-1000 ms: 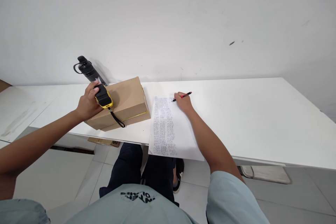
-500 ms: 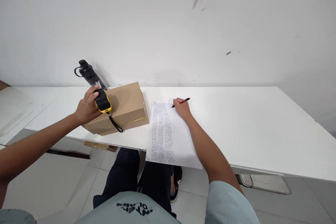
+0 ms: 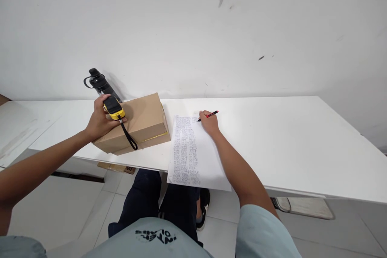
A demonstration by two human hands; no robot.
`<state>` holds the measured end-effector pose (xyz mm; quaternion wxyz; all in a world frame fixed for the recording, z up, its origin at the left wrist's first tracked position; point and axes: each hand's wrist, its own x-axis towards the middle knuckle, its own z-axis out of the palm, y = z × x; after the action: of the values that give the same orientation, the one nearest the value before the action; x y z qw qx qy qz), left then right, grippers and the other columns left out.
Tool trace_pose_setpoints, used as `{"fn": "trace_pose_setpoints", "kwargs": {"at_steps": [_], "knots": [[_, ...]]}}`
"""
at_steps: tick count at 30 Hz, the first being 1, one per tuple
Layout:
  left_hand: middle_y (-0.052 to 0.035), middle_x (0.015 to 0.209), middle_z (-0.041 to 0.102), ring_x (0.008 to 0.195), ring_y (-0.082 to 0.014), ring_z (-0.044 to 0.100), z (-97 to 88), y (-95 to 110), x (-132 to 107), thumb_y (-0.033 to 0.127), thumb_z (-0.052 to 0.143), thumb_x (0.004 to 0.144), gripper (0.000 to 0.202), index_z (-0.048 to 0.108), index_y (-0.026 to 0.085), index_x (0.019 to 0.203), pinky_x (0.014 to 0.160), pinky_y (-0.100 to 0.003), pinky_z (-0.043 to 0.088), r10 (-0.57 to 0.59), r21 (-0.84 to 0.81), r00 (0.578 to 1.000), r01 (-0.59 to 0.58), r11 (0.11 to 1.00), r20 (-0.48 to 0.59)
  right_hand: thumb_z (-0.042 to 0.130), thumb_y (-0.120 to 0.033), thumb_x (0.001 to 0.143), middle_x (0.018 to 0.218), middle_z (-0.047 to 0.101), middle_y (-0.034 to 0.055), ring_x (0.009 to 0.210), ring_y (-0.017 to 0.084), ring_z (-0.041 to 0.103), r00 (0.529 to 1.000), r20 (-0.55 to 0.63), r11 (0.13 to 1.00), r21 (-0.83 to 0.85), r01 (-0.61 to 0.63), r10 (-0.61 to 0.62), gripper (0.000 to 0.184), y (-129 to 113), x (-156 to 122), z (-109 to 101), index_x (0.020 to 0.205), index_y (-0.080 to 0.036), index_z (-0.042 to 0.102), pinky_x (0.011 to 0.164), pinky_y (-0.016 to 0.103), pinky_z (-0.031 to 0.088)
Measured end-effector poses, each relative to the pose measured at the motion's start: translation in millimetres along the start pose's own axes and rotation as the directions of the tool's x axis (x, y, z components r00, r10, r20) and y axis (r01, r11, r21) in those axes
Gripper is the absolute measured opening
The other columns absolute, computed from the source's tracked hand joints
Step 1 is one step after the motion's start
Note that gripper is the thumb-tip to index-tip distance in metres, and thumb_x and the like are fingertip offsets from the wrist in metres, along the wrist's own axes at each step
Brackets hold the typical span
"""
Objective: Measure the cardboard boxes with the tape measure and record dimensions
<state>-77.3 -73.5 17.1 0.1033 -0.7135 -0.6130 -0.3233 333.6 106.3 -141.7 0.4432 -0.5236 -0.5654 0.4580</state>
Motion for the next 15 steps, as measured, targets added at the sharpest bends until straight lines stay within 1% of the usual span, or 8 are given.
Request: {"fn": "trace_pose_setpoints", "kwargs": {"at_steps": [2, 4, 6, 9, 11, 15], "knots": [[-0.0169, 0.159, 0.047, 0.15, -0.0397, 0.049, -0.5, 1.0, -0.1, 0.066, 0.096, 0.068, 0.112, 0.037, 0.028, 0.156, 0.092, -0.054, 0.07, -0.023, -0.001, 1.0, 0.023, 1.0, 0.01, 0.064, -0.06, 0.08, 0.073, 0.066, 0.005, 0.076, 0.019, 0.055, 1.0, 0.015, 1.0, 0.001, 0.003, -0.003, 0.044, -0.8, -0.1, -0.5, 0.058, -0.022, 0.055, 0.077, 0.034, 0.045], [-0.0181, 0.16, 0.047, 0.152, -0.0403, 0.047, -1.3, 2.0, -0.1, 0.063, 0.097, 0.068, 0.112, 0.037, 0.027, 0.156, 0.092, -0.054, 0.07, -0.018, -0.002, 1.0, 0.018, 1.0, 0.023, 0.066, -0.061, 0.078, 0.072, 0.065, 0.0049, 0.076, 0.019, 0.055, 1.0, 0.03, 1.0, 0.003, 0.004, -0.004, 0.044, -1.5, -0.4, -0.9, 0.059, -0.022, 0.057, 0.077, 0.035, 0.046], [-0.0187, 0.161, 0.047, 0.154, -0.0406, 0.044, -2.0, 3.1, 0.3, 0.062, 0.096, 0.069, 0.11, 0.037, 0.027, 0.156, 0.094, -0.055, 0.07, -0.01, -0.004, 0.999, 0.01, 1.0, 0.033, 0.066, -0.061, 0.078, 0.07, 0.064, 0.0044, 0.076, 0.019, 0.055, 0.999, 0.034, 1.0, 0.004, 0.006, -0.006, 0.045, -1.6, -0.7, -1.1, 0.06, -0.021, 0.06, 0.078, 0.035, 0.046], [-0.0184, 0.161, 0.047, 0.156, -0.0413, 0.043, -2.6, 4.2, 1.2, 0.061, 0.097, 0.067, 0.111, 0.038, 0.027, 0.155, 0.097, -0.056, 0.068, -0.029, -0.001, 0.999, 0.029, 1.0, 0.042, 0.064, -0.061, 0.08, 0.069, 0.063, 0.0036, 0.075, 0.019, 0.054, 1.0, 0.018, 1.0, 0.009, 0.01, -0.01, 0.044, -0.6, -0.8, -1.2, 0.062, -0.021, 0.063, 0.077, 0.035, 0.045], [-0.019, 0.161, 0.047, 0.156, -0.0421, 0.043, -2.4, 4.0, 1.6, 0.06, 0.098, 0.066, 0.112, 0.039, 0.027, 0.155, 0.098, -0.057, 0.068, -0.048, -0.001, 0.998, 0.048, 0.999, 0.049, 0.063, -0.059, 0.079, 0.07, 0.064, 0.0037, 0.075, 0.018, 0.053, 1.0, 0.006, 1.0, 0.016, 0.01, -0.01, 0.042, 0.7, -0.2, -1.1, 0.062, -0.021, 0.062, 0.076, 0.034, 0.044], [-0.02, 0.163, 0.045, 0.157, -0.0426, 0.042, -1.1, 0.3, 1.4, 0.053, 0.1, 0.062, 0.117, 0.037, 0.027, 0.157, 0.103, -0.057, 0.065, -0.072, -0.008, 0.996, 0.073, 0.997, 0.061, 0.065, -0.057, 0.076, 0.071, 0.064, 0.0044, 0.074, 0.018, 0.053, 1.0, -0.012, 0.999, 0.032, -0.004, 0.004, 0.041, 2.9, 2.0, -1.2, 0.058, -0.022, 0.053, 0.072, 0.033, 0.044]]}}
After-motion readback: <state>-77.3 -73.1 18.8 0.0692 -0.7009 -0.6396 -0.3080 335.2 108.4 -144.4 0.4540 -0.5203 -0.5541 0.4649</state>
